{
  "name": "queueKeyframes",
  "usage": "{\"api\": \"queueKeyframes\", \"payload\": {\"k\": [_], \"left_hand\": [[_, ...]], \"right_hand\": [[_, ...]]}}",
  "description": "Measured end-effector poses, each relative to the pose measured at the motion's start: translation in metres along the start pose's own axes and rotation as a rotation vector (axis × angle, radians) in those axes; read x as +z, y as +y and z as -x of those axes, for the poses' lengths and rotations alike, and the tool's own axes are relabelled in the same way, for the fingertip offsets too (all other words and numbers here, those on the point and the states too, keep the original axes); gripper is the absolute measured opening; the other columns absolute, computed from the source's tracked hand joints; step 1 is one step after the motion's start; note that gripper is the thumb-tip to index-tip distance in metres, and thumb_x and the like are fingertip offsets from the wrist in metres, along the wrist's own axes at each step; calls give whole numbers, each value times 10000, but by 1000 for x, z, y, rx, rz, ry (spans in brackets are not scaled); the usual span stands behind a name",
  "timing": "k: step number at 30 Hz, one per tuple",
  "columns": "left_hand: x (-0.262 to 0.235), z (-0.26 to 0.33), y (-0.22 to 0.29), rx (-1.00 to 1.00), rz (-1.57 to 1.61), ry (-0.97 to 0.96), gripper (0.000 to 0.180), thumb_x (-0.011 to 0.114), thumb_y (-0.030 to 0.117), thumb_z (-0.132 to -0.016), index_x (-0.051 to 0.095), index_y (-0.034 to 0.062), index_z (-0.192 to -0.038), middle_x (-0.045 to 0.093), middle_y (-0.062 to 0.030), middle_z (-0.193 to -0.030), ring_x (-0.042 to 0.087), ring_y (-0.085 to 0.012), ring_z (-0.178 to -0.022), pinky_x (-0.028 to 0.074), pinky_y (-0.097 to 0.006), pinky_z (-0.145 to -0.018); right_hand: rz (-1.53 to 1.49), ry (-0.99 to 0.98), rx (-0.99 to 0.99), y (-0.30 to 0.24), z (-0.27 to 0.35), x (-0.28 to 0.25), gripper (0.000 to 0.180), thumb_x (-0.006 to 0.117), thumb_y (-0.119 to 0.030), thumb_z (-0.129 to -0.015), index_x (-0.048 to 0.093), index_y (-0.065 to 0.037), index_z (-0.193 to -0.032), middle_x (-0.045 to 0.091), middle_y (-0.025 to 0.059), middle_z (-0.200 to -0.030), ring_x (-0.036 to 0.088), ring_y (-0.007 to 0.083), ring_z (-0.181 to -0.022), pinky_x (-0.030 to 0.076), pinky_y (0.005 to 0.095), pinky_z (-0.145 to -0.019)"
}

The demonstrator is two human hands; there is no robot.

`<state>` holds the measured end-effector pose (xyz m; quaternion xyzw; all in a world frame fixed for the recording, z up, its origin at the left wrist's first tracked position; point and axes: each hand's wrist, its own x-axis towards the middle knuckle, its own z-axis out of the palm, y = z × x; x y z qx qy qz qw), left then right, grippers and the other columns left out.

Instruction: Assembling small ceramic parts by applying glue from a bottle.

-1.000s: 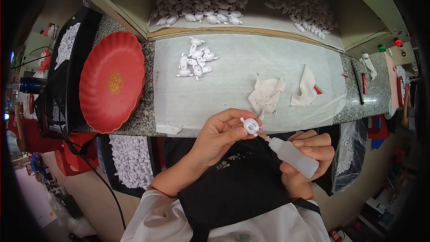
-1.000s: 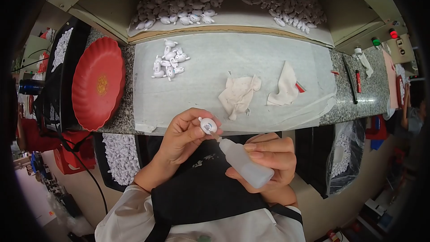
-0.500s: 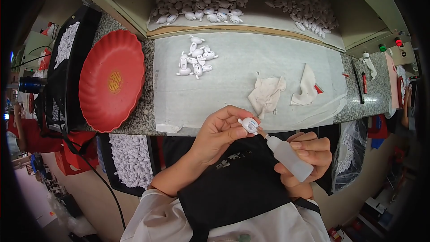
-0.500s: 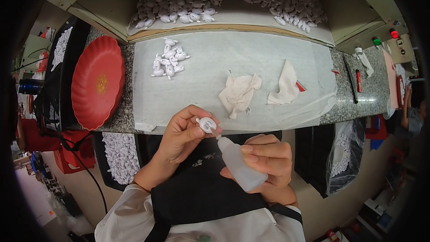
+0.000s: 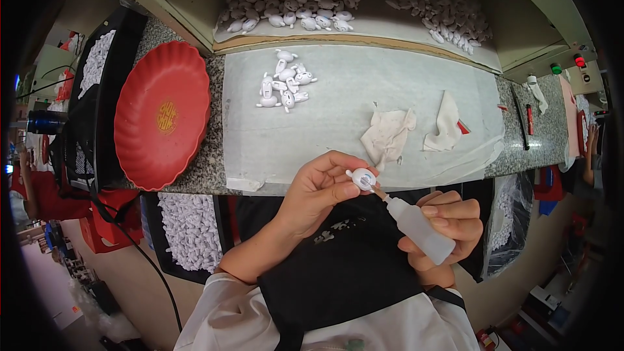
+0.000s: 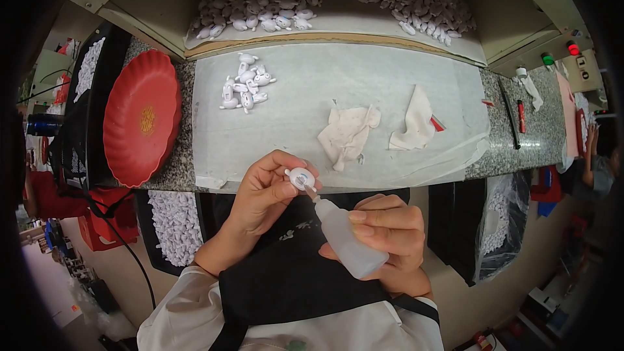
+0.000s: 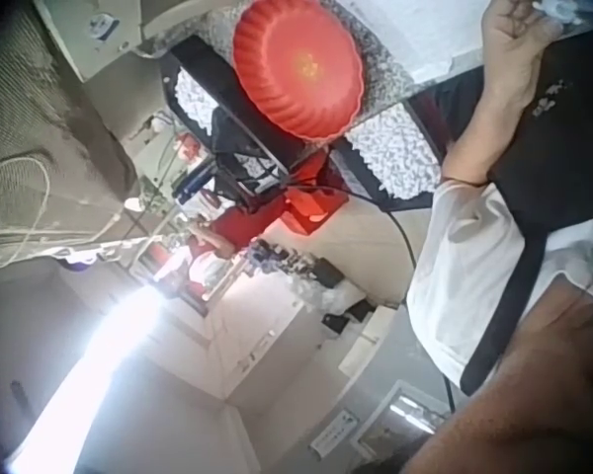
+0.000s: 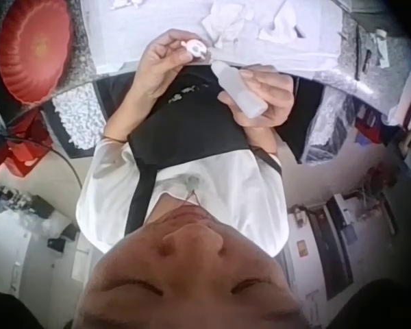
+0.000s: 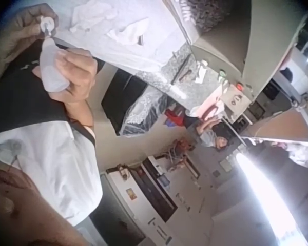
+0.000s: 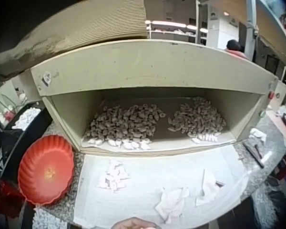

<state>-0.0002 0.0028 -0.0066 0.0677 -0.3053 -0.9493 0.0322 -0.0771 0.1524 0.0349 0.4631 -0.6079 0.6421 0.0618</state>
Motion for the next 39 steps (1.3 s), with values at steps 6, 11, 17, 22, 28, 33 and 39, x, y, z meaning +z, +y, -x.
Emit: {"api": "queueKeyframes", "payload": {"k": [6,11,17,22,28,33,39], "left_hand": [[1,2,-1,73,-75,17,235,538,-36,-747,478,-2,-972,533,-119,-1000,520,-157,-928,418,-272,-818],[8,2,0,210,-248,123,223,577,-31,-710,466,13,-898,509,-145,-968,533,-174,-867,434,-289,-771],[5,1,-4,309,-335,124,226,563,-70,-707,446,1,-887,487,-158,-972,529,-182,-874,454,-276,-756],[5,3,-6,432,-522,126,242,557,-94,-702,441,-2,-894,484,-162,-976,523,-203,-893,450,-287,-761],[2,5,-9,577,-799,115,255,553,-109,-698,440,-2,-900,489,-169,-978,519,-230,-916,423,-311,-794],[2,7,-11,634,-895,129,247,553,-113,-696,445,-1,-888,493,-173,-976,518,-239,-925,421,-311,-796],[2,7,-12,667,-932,146,229,536,-123,-704,447,-7,-880,494,-173,-974,516,-256,-940,429,-319,-798]], "right_hand": [[9,-7,-11,-1,1,-1,426,747,-155,-590,429,-59,-857,458,69,-796,470,143,-570,419,239,-482],[28,-48,-24,-1,5,-1,428,748,-123,-582,433,-60,-864,451,63,-837,476,150,-610,419,244,-493],[84,-96,-48,-3,3,1,452,751,-110,-571,427,-59,-883,448,66,-848,473,166,-617,424,255,-487],[102,-80,-96,-3,4,3,482,777,-84,-505,470,-38,-874,478,84,-857,497,190,-606,444,276,-482],[130,-66,-132,-5,2,2,494,804,-82,-434,519,-25,-834,506,82,-853,522,201,-594,466,276,-472],[159,-131,-98,-11,2,-1,479,805,-102,-437,521,-39,-818,503,70,-836,521,195,-592,474,264,-474],[195,-107,-122,-13,2,1,437,805,-115,-442,530,-30,-770,508,77,-829,524,201,-588,476,263,-482]]}}
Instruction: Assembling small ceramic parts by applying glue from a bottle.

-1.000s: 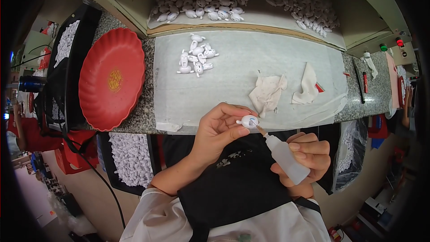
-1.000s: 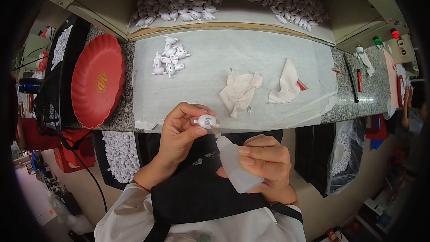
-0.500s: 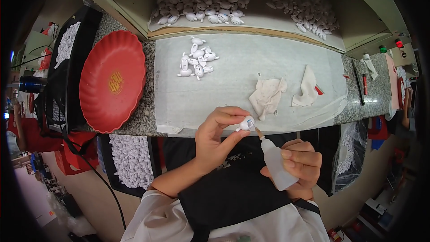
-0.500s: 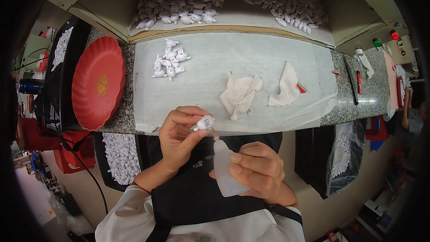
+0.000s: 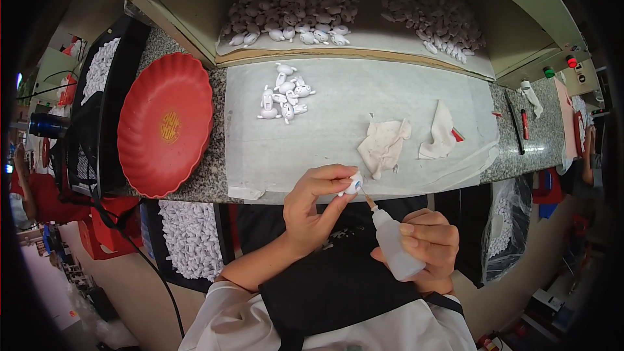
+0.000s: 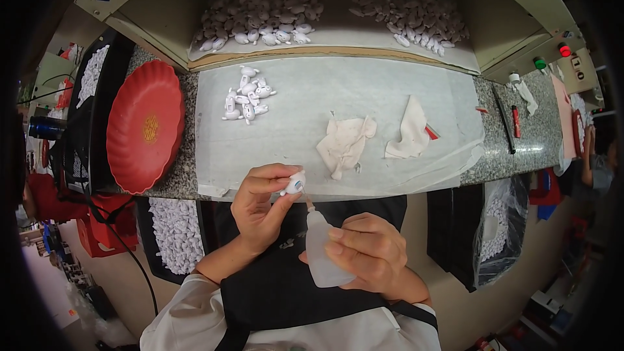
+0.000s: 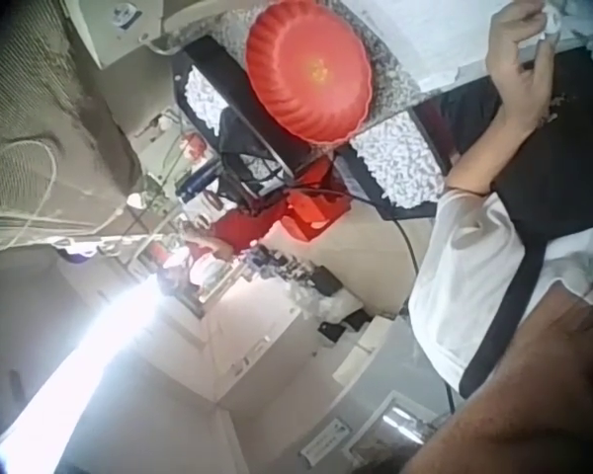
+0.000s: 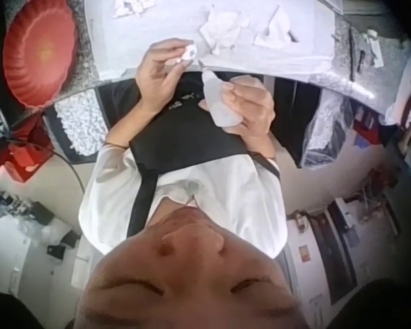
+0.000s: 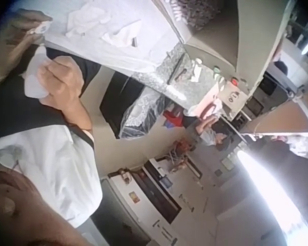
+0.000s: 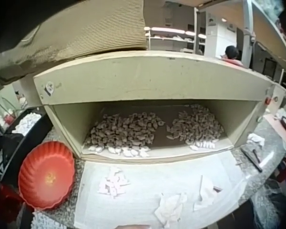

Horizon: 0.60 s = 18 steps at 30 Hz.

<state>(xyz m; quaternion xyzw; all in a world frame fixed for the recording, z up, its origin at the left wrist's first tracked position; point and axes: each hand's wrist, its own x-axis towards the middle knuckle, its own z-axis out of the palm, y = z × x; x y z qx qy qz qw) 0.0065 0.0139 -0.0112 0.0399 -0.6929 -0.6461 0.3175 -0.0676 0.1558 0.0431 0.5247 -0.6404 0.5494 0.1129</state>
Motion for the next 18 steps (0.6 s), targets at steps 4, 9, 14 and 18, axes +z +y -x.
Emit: {"api": "queueKeyframes", "payload": {"k": [4,9,14,18], "left_hand": [[-1,1,-3,22,-10,-2,209,523,-126,-711,453,-12,-873,494,-177,-974,514,-281,-950,429,-345,-812],[1,2,-5,24,19,-2,194,513,-126,-717,461,-13,-866,491,-180,-980,514,-291,-950,428,-353,-819],[2,1,-2,-112,221,-16,207,496,-126,-726,434,-12,-887,486,-186,-991,518,-277,-949,439,-326,-804],[3,-3,-1,-197,389,-23,210,494,-118,-732,421,-10,-897,482,-188,-998,519,-264,-948,451,-309,-789]], "right_hand": [[-70,11,65,3,3,0,450,804,-92,-447,528,-28,-796,513,90,-829,526,202,-574,468,262,-493],[-126,99,274,1,1,1,428,764,-178,-572,456,-42,-837,457,70,-762,489,146,-596,424,240,-541],[-210,205,319,8,5,2,445,765,-126,-550,455,-39,-858,452,77,-785,503,148,-596,435,241,-544],[-264,242,292,9,6,0,466,773,-45,-525,468,-31,-876,457,92,-805,522,152,-604,452,237,-546]]}}
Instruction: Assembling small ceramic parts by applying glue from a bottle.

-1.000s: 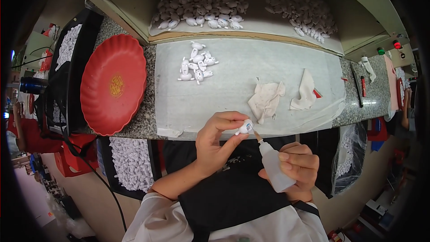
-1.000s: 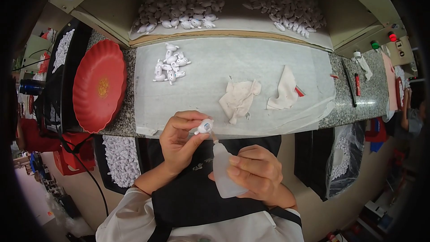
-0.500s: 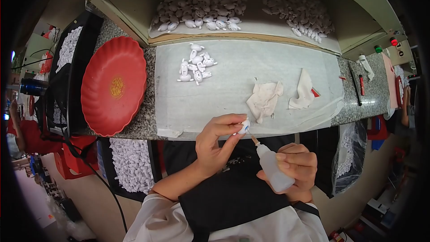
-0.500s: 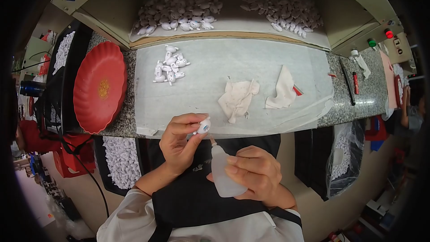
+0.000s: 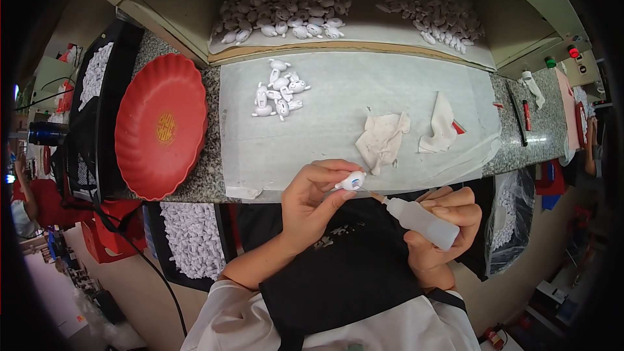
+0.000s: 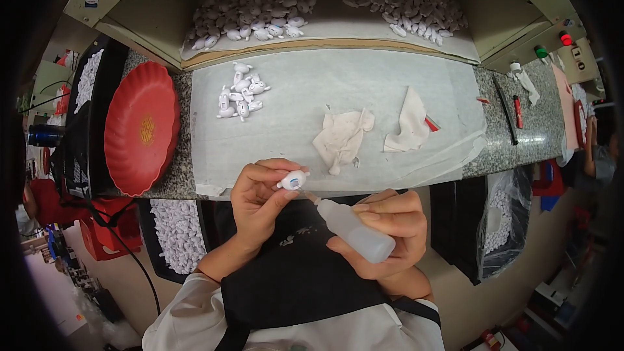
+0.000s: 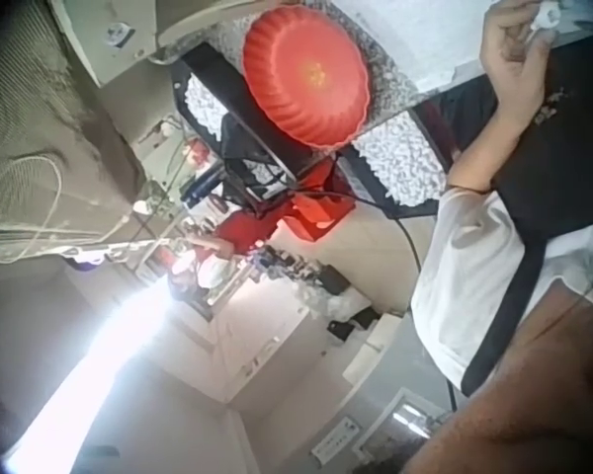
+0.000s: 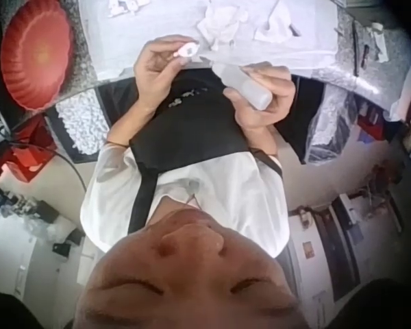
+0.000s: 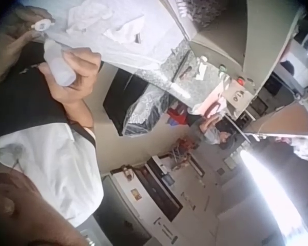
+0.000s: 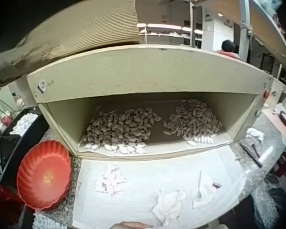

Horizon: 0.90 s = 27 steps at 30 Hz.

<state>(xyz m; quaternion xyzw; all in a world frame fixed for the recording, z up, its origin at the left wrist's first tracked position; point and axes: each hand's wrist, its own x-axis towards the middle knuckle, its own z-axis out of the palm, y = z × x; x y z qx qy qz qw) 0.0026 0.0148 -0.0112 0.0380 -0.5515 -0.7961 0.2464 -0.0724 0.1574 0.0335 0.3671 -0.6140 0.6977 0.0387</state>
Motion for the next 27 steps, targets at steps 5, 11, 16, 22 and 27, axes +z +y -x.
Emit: {"api": "queueKeyframes", "payload": {"k": [5,11,16,22,27], "left_hand": [[1,1,-1,-13,19,-1,201,494,-109,-738,422,-10,-898,476,-189,-1005,519,-265,-948,469,-303,-768],[0,1,-2,-19,2,-19,193,483,-109,-744,419,-16,-900,469,-200,-1002,518,-273,-944,502,-307,-714],[0,0,-2,-11,-22,-27,186,478,-108,-746,417,-19,-898,467,-200,-996,517,-275,-942,513,-308,-698],[1,2,-2,-26,37,7,190,490,-110,-742,437,-23,-902,479,-190,-1002,509,-244,-945,465,-297,-755],[1,1,-2,-14,55,14,195,500,-112,-738,454,-32,-909,487,-188,-1011,499,-211,-950,420,-290,-808]], "right_hand": [[10,-51,-14,0,0,-1,472,774,-45,-523,469,-30,-883,458,95,-810,523,152,-611,449,235,-541],[63,-50,1,-2,1,2,451,765,-134,-551,451,-45,-862,451,78,-787,497,143,-589,436,240,-531],[110,-32,38,-2,2,3,436,756,-220,-585,431,-61,-830,443,60,-756,468,131,-566,426,248,-526],[128,-54,29,-2,2,1,430,760,-205,-577,438,-57,-820,441,60,-754,468,136,-566,424,254,-521],[127,-64,-19,-1,1,0,435,755,-189,-582,437,-57,-848,437,62,-766,460,132,-556,437,249,-513]]}}
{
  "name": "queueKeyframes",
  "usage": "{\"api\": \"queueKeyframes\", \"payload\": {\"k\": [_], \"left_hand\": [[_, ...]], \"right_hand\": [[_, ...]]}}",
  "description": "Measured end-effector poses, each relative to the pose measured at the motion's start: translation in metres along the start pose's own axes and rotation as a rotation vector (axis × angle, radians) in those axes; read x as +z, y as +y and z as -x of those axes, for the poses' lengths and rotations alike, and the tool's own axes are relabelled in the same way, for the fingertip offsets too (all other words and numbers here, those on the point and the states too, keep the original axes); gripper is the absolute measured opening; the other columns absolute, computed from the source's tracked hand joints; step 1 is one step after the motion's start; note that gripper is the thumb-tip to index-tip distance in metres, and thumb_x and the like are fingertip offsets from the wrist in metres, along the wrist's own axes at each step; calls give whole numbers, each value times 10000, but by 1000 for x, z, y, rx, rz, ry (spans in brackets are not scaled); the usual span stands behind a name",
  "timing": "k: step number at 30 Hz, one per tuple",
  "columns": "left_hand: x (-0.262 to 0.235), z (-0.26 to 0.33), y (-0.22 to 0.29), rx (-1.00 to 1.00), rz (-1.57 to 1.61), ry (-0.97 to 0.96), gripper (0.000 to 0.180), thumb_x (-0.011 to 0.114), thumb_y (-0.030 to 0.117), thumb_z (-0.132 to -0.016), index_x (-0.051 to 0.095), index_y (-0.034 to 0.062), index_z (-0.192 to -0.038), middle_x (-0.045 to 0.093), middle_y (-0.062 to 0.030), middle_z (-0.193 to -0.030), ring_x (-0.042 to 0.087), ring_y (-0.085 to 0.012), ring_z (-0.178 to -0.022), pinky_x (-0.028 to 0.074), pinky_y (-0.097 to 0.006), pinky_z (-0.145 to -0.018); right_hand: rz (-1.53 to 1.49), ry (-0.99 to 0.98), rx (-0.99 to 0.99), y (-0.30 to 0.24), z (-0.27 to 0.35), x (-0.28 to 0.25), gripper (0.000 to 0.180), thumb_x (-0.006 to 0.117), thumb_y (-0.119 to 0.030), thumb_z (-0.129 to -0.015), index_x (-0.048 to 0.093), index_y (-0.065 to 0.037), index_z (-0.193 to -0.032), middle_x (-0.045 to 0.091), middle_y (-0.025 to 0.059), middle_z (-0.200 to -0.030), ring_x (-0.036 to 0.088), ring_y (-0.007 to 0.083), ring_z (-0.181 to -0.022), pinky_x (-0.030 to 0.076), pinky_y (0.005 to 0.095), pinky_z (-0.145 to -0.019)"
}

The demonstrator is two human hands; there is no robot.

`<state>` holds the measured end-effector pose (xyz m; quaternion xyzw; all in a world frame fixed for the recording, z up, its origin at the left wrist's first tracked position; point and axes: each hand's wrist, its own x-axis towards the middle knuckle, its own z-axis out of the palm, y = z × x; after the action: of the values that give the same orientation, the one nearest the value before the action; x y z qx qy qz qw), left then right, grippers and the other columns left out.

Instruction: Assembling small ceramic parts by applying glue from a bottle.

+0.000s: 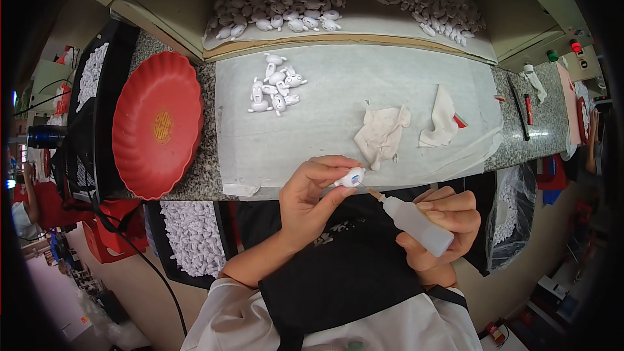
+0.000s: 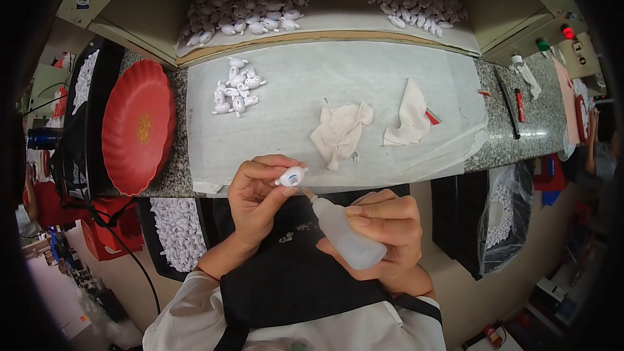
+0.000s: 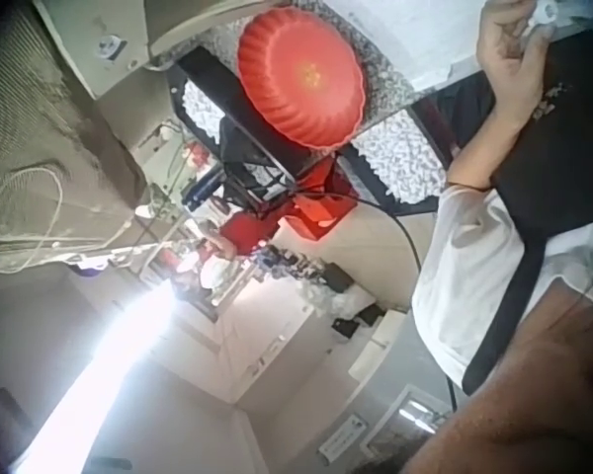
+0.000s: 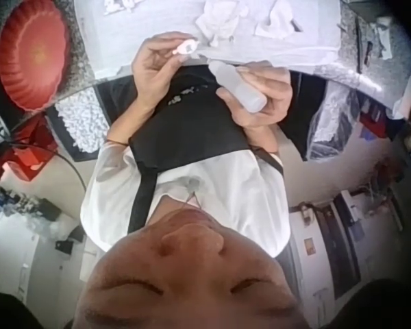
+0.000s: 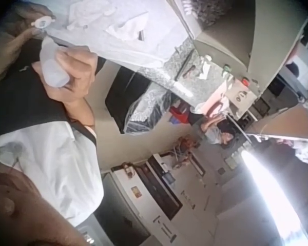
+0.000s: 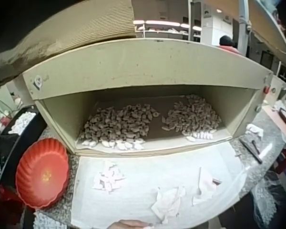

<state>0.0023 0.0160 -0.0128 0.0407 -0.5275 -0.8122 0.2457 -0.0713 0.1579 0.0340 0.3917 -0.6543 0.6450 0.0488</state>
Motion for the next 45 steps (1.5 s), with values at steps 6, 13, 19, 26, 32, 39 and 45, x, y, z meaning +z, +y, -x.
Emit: {"api": "queueKeyframes", "payload": {"k": [6,13,19,26,32,39,45], "left_hand": [[-1,-1,1,-6,-96,-30,202,512,-100,-731,429,-6,-890,486,-183,-992,522,-266,-941,451,-315,-782],[-3,2,-1,18,-150,-13,209,517,-102,-728,426,-9,-891,487,-181,-990,524,-251,-934,449,-303,-783],[-4,2,-3,168,-394,-13,216,526,-113,-717,440,-10,-887,496,-181,-982,519,-257,-939,429,-321,-801],[-4,4,-5,213,-494,-10,231,525,-125,-709,454,-6,-894,502,-183,-988,517,-255,-943,423,-322,-806],[-10,-13,11,-145,91,158,197,523,-51,-742,455,11,-916,506,-138,-974,540,-236,-893,437,-310,-795],[-25,-18,15,-343,378,102,204,509,-1,-779,470,8,-979,530,-137,-989,534,-208,-914,421,-321,-818],[-26,-19,15,-368,354,124,234,519,18,-776,461,25,-1003,541,-152,-954,553,-215,-860,454,-297,-758]], "right_hand": [[-11,-18,-28,0,-3,1,418,746,-157,-592,441,-62,-862,439,63,-774,464,132,-566,449,252,-521],[8,2,-29,0,0,1,415,751,-140,-583,454,-60,-861,448,66,-778,482,142,-587,444,248,-538],[38,-49,-56,-1,-1,0,434,759,-133,-568,458,-54,-871,451,70,-775,485,147,-590,434,248,-537],[-19,79,46,8,-1,-1,403,737,-145,-598,430,-37,-836,438,73,-768,479,139,-597,435,253,-548],[-331,183,473,33,-43,-22,327,587,38,-630,404,10,-899,462,110,-884,532,194,-752,473,301,-615],[-153,-142,512,119,-140,-19,286,510,4,-717,402,-11,-981,478,104,-917,545,184,-755,479,282,-610],[847,-184,-188,199,-204,19,310,562,-136,-718,490,-16,-995,523,144,-934,533,283,-804,452,337,-702]]}}
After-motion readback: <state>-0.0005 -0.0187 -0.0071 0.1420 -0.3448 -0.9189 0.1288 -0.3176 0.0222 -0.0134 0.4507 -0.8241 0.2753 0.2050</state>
